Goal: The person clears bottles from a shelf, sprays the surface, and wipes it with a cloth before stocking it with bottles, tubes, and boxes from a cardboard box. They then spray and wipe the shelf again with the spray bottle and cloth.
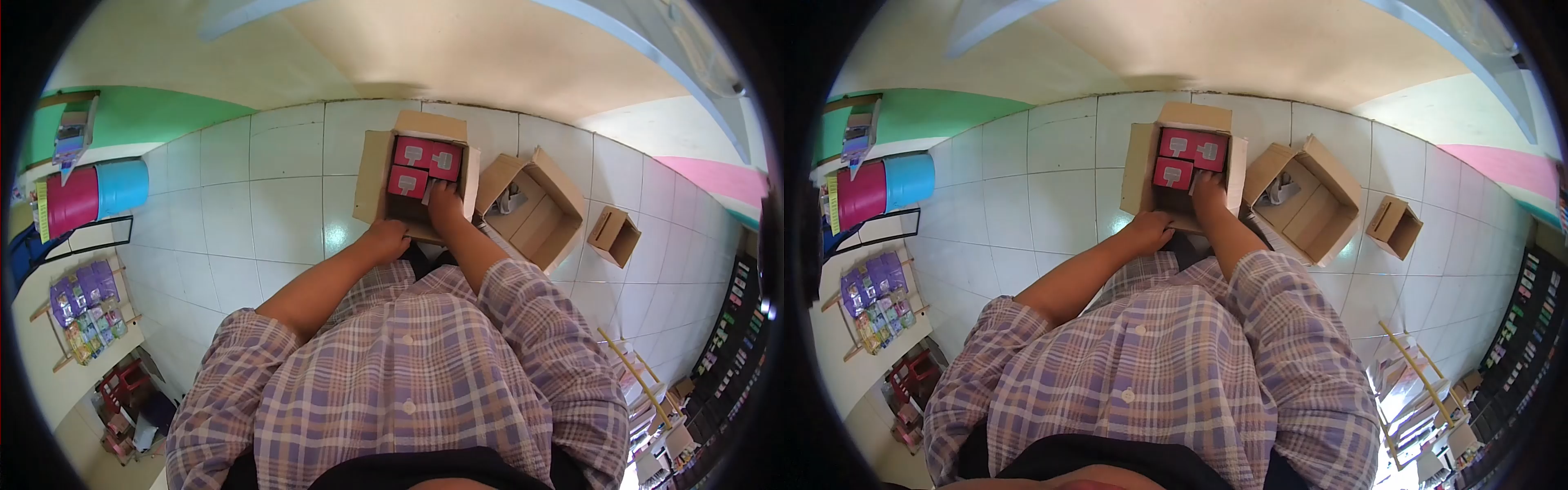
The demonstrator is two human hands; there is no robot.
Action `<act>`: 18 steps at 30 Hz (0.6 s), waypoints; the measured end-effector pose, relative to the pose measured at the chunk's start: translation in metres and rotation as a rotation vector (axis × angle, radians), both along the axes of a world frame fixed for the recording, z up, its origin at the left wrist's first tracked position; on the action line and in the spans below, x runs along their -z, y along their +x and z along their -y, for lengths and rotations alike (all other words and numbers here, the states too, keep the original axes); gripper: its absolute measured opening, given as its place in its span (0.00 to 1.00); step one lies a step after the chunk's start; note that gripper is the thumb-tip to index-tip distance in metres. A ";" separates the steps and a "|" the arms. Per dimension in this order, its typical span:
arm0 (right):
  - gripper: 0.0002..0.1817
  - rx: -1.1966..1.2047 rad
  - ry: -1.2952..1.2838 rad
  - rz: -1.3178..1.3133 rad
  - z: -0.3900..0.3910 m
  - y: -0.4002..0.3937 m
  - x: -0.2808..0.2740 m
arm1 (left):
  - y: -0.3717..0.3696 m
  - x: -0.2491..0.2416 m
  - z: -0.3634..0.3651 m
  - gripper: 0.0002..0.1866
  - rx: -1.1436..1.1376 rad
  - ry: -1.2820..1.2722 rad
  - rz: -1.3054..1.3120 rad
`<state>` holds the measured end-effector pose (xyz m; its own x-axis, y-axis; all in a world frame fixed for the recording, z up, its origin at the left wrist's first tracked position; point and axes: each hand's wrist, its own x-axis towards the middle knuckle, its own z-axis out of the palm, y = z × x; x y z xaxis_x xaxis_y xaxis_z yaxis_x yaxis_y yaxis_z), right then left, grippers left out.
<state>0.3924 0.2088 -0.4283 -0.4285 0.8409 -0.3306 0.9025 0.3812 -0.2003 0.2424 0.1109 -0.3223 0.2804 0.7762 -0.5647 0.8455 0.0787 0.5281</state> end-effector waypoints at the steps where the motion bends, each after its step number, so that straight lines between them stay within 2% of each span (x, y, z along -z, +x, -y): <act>1: 0.18 -0.123 0.018 0.149 -0.001 -0.002 0.000 | 0.001 -0.001 -0.001 0.22 -0.017 -0.025 0.024; 2: 0.21 -0.250 0.040 0.296 -0.004 -0.001 -0.004 | 0.005 -0.005 -0.004 0.23 -0.037 -0.048 0.048; 3: 0.21 -0.261 0.036 0.296 -0.001 -0.001 0.003 | 0.006 -0.006 -0.004 0.23 -0.047 -0.053 0.049; 5: 0.23 -0.265 0.295 0.327 0.007 0.003 0.022 | 0.008 -0.005 0.001 0.24 -0.057 0.029 0.086; 6: 0.23 -0.278 0.288 0.327 0.006 0.002 0.026 | 0.008 -0.002 0.004 0.24 -0.068 0.021 0.088; 8: 0.20 -0.256 0.035 0.259 -0.004 -0.001 0.016 | 0.006 0.005 0.008 0.24 -0.068 0.113 0.076; 9: 0.20 -0.259 0.033 0.266 -0.007 0.004 -0.002 | 0.010 0.003 0.007 0.24 -0.071 0.111 0.084; 11: 0.18 -0.200 -0.135 0.161 -0.015 0.001 -0.032 | 0.005 0.010 0.001 0.22 -0.108 0.016 0.119; 15: 0.14 -0.167 -0.066 -0.003 -0.024 0.019 -0.093 | 0.003 0.010 -0.008 0.20 -0.225 -0.071 0.235; 17: 0.25 -0.132 -0.252 -0.240 -0.038 0.036 -0.142 | -0.002 0.018 -0.010 0.17 -0.323 -0.003 0.397; 18: 0.25 -0.126 -0.243 -0.240 -0.045 0.048 -0.151 | -0.003 0.020 -0.013 0.17 -0.314 0.004 0.400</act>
<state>0.4409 0.2539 -0.2777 -0.6130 0.6862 -0.3916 0.7681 0.4015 -0.4988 0.2390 0.1236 -0.3423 0.2269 0.8597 -0.4576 0.5132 0.2937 0.8064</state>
